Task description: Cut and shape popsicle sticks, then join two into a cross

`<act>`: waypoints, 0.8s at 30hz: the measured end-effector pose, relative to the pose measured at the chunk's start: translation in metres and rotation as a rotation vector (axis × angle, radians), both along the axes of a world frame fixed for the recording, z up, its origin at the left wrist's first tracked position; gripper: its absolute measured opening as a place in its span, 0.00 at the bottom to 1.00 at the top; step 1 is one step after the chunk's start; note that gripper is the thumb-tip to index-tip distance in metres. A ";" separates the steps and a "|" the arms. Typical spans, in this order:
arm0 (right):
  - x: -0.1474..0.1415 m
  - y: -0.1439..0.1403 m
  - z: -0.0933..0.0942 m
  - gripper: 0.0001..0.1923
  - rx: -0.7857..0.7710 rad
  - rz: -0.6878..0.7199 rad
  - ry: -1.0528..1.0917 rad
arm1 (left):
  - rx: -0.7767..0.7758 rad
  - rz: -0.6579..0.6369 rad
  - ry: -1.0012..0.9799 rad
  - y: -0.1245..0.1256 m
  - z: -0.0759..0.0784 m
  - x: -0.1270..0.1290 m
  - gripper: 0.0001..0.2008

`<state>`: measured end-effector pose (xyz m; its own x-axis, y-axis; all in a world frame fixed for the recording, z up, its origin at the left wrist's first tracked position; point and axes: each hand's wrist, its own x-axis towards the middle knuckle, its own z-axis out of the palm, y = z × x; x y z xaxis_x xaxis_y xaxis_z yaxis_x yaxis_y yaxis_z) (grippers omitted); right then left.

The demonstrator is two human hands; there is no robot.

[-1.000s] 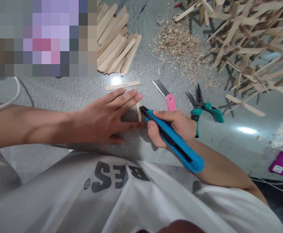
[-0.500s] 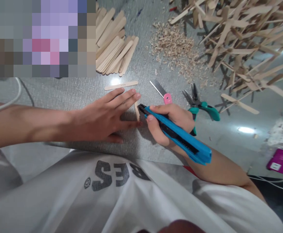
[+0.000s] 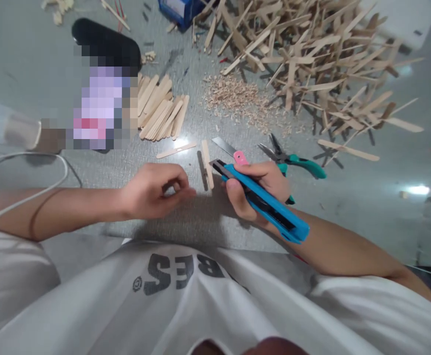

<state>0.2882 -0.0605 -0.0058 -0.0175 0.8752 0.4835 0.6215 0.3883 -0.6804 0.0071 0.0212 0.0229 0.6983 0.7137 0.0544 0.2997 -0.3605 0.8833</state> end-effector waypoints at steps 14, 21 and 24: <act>-0.017 0.024 -0.023 0.12 0.212 -0.089 0.181 | -0.853 0.297 -0.241 0.002 0.003 0.068 0.12; -0.009 0.027 -0.012 0.15 0.136 -0.015 0.221 | -0.675 0.221 -0.256 0.009 -0.011 0.058 0.25; -0.006 0.024 -0.010 0.17 0.122 0.011 0.181 | -0.621 0.183 -0.223 0.006 -0.013 0.050 0.31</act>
